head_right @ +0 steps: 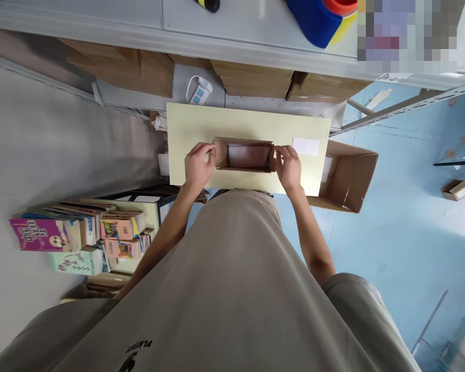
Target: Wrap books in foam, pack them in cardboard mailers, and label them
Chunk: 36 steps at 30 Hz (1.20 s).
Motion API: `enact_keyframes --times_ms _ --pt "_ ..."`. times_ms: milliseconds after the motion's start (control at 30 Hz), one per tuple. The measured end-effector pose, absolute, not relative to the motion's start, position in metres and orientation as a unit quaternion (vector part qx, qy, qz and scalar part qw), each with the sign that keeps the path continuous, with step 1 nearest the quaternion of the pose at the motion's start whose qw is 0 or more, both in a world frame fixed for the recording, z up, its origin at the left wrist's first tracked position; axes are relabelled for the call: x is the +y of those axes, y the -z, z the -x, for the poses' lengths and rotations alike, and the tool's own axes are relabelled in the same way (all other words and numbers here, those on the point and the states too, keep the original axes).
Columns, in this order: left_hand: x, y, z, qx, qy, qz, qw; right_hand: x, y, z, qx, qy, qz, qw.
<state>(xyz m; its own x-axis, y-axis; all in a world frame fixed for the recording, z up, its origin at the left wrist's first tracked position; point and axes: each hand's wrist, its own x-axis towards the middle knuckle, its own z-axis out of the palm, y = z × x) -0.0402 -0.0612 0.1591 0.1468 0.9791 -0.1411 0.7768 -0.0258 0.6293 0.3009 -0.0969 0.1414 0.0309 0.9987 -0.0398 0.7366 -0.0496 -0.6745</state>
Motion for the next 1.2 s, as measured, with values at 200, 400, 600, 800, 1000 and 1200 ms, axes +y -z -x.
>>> enact_keyframes --times_ms 200,400,600,800,1000,1200 --pt "-0.069 -0.125 0.078 0.651 -0.189 -0.609 0.412 -0.115 -0.111 -0.320 -0.552 -0.465 0.644 0.253" --pt "-0.071 -0.113 0.065 0.550 -0.152 -0.683 0.456 -0.111 -0.087 -0.292 -0.530 -0.442 0.680 0.248" --pt "-0.064 -0.112 0.056 0.490 -0.066 -0.757 0.427 -0.114 -0.074 -0.288 -0.527 -0.354 0.741 0.219" --pt "-0.061 -0.110 0.064 0.469 -0.057 -0.763 0.441 -0.111 -0.071 -0.283 -0.522 -0.376 0.741 0.193" --pt "-0.047 -0.109 0.087 0.459 -0.078 -0.751 0.468 -0.099 -0.078 -0.263 -0.514 -0.395 0.734 0.201" --pt "-0.031 -0.095 0.091 0.490 -0.166 -0.686 0.511 -0.090 -0.093 -0.246 -0.554 -0.378 0.727 0.145"
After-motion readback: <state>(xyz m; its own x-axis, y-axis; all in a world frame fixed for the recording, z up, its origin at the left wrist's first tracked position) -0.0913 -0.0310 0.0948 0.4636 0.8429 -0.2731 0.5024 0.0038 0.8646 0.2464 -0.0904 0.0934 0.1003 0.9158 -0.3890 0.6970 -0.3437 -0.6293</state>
